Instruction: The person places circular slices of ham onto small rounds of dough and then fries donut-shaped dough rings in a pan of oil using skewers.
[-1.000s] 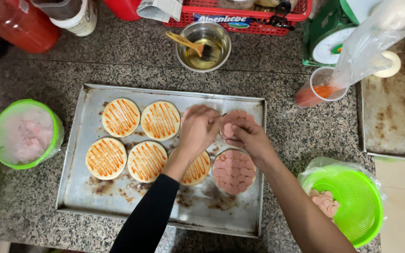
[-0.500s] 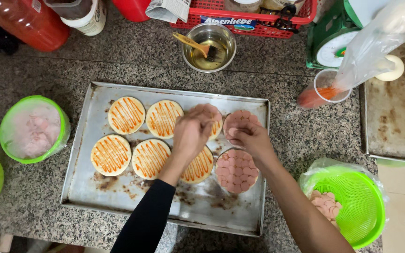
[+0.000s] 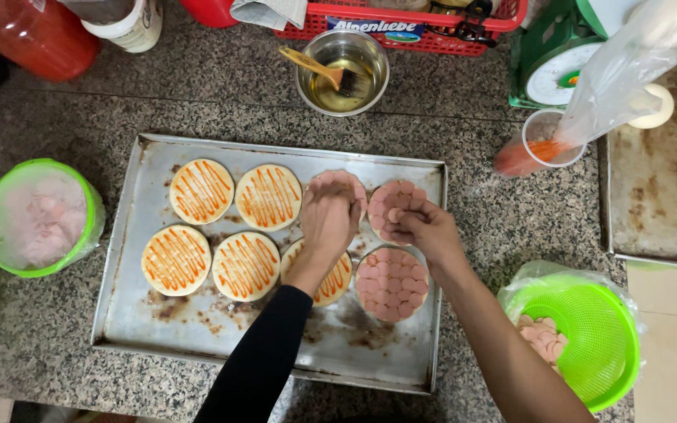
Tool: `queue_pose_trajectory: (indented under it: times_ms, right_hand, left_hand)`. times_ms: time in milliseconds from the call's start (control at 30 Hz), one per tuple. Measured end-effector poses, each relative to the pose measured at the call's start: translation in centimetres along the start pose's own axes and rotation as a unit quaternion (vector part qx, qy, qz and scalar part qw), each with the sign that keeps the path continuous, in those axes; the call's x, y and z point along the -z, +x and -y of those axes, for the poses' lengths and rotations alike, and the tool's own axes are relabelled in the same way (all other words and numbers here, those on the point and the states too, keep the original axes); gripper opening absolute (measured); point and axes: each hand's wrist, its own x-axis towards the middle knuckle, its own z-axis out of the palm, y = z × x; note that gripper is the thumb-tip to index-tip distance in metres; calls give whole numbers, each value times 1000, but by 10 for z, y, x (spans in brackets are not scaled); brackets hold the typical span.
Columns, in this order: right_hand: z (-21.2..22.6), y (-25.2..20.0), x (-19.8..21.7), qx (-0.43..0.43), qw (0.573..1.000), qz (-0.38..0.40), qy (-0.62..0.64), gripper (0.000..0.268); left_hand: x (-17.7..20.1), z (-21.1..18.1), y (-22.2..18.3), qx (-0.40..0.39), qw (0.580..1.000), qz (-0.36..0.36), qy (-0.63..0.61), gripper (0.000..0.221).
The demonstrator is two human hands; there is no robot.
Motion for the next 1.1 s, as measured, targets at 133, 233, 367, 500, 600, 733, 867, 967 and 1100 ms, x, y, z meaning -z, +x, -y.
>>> queue_pose_trajectory:
  times_ms: [133,233,367,500,600,733,867,967,1100]
  right_hand:
    - [4,-3,-2,-7,1000,5,-4,20]
    - [5,-5,-5,-4,1000,8,2,21]
    - [7,-5,-7,-10,1000,1,2,22]
    - [7,-4,-8,-22,1000,-3,-3,26]
    - [4,-3,-9,-21,1000,4,10,27]
    - [3,-2,-11,-21,1000,11,1,28]
    - [4,-3,-15,-38,999,24,0,27]
    - [5,-4,-21,-38,998,49,9,26]
    - [6,-7,-26,-32,997,68,-2,28]
  left_hand:
    - [-6,2,-1,1,999,-5,51,11]
    - [-11,5,-2,-1,998,-2,61,12]
    - [-15,8,-1,10,998,7,58,13]
    - [-13,8,-1,8,999,-4,52,12]
    - [-7,2,1,0,999,-17,51,12]
    - [9,-6,3,9,1000,-8,-18,5]
    - [24,-15,-2,93,975,72,-186,14]
    - [29,-12,-6,64,971,103,-205,15]
    - [27,3,-6,56,975,126,-176,16]
